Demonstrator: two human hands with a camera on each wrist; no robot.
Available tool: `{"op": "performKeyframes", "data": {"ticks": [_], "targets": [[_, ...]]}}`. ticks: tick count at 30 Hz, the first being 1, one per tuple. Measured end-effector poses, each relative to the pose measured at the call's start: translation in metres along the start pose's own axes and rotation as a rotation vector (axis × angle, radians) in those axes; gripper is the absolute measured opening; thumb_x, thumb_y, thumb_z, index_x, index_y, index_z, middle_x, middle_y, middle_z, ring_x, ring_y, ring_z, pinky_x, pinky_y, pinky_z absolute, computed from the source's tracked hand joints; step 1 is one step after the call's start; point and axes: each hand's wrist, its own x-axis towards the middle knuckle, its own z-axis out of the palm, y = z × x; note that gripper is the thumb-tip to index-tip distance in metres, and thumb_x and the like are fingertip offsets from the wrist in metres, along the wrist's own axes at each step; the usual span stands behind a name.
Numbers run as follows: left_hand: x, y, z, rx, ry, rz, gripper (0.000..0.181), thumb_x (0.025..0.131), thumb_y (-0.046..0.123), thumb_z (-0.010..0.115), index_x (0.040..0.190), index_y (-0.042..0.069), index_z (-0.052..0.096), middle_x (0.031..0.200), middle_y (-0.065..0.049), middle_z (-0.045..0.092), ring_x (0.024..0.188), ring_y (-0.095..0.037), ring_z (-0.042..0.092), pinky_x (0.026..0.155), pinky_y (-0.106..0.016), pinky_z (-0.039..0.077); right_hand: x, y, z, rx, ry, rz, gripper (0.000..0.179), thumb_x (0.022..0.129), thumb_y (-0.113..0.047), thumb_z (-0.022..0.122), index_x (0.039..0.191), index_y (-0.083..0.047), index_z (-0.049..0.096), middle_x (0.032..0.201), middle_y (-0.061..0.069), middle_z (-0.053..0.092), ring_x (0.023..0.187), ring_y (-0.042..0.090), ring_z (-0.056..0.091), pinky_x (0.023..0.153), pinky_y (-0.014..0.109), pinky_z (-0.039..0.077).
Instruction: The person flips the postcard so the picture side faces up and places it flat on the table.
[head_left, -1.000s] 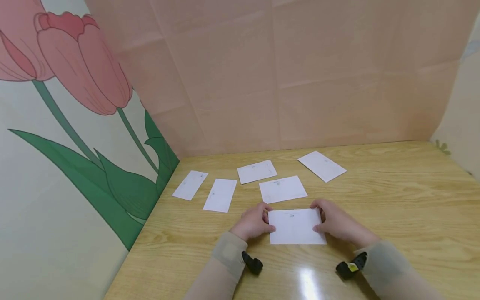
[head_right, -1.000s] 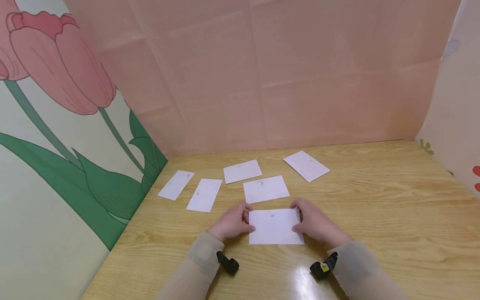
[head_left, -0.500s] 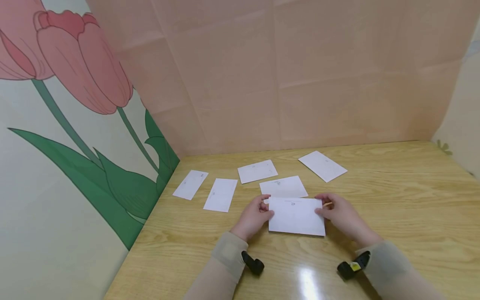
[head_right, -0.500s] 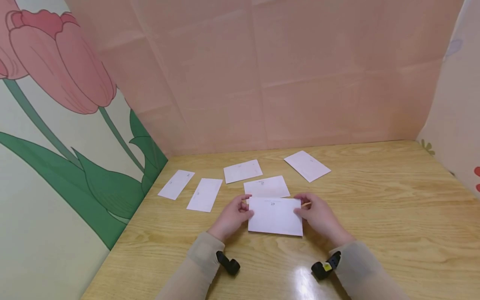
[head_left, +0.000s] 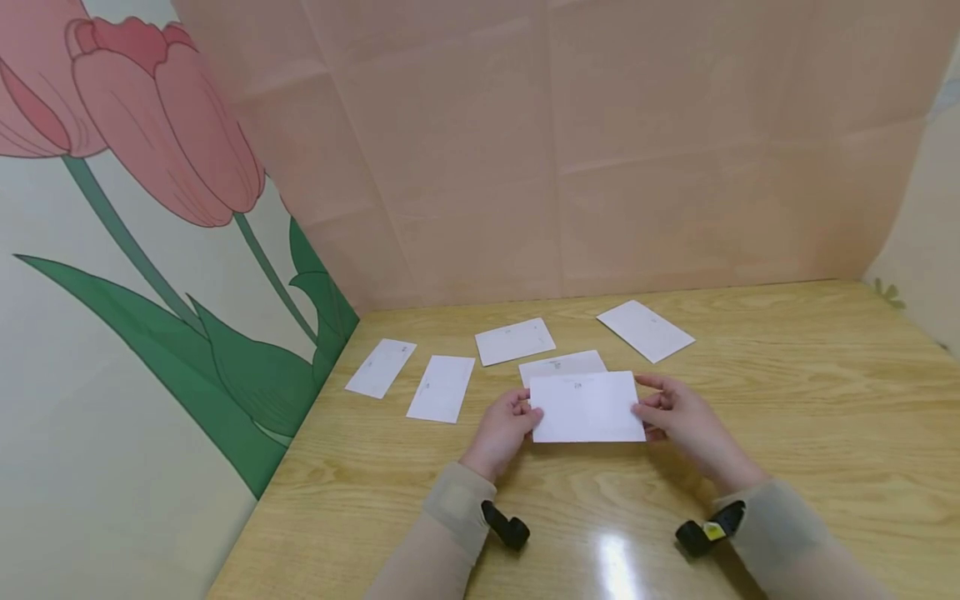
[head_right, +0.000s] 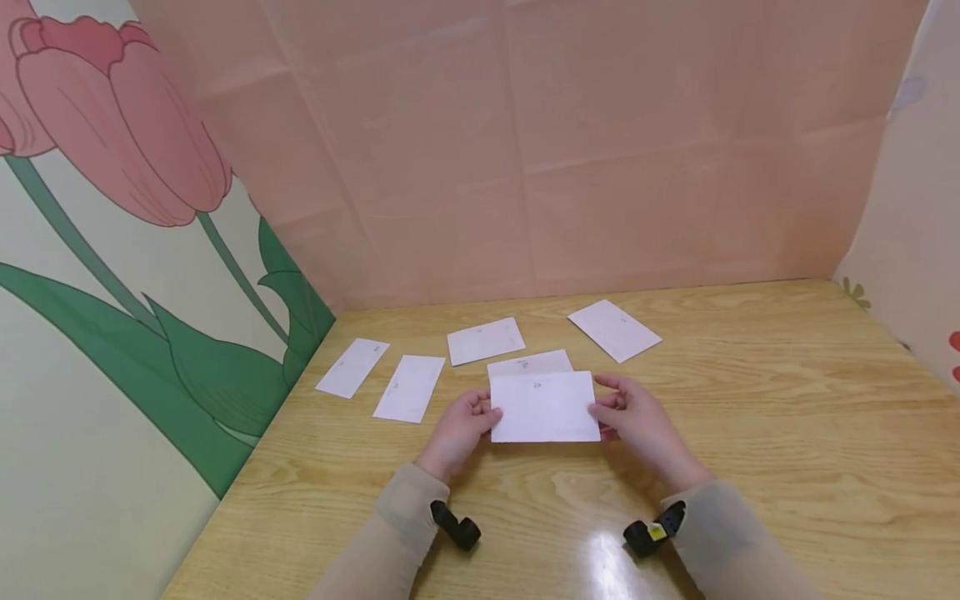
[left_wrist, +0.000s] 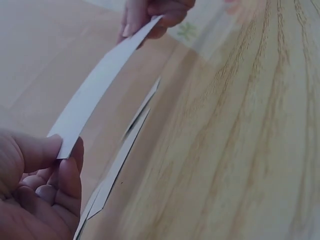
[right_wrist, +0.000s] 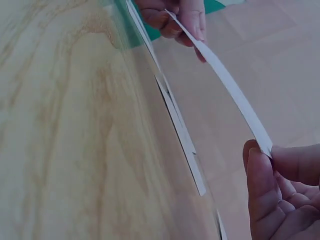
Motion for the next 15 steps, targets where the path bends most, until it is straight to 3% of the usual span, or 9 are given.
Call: {"op": "performKeyframes", "data": {"ticks": [8,15], "targets": [[0.0021,-0.0017,0.0011,-0.055,0.066,0.019,0.028,0.091,0.011,0.066,0.116,0.002,0.058,0.078,-0.001,0.059,0.067,-0.013,0.051,0.062,-0.024,0.043,-0.0016,-0.0014,0.0001,0.068,-0.067,0.053,0.059,0.095,-0.004,0.057,0.144,0.011,0.028,0.096,0.015,0.052,0.079,0.021,0.058,0.070,0.034,0.056],[0.0015,-0.0016,0.0009,-0.090,0.101,0.047,0.015,0.089,0.016,0.069,0.094,0.003,0.065,0.070,0.000,0.056,0.062,-0.012,0.050,0.059,-0.026,0.042,-0.0020,-0.0018,-0.0009,0.048,-0.050,-0.002,0.057,0.096,-0.005,0.055,0.143,0.013,0.029,0.099,0.016,0.053,0.080,0.020,0.058,0.071,0.034,0.055]]}}
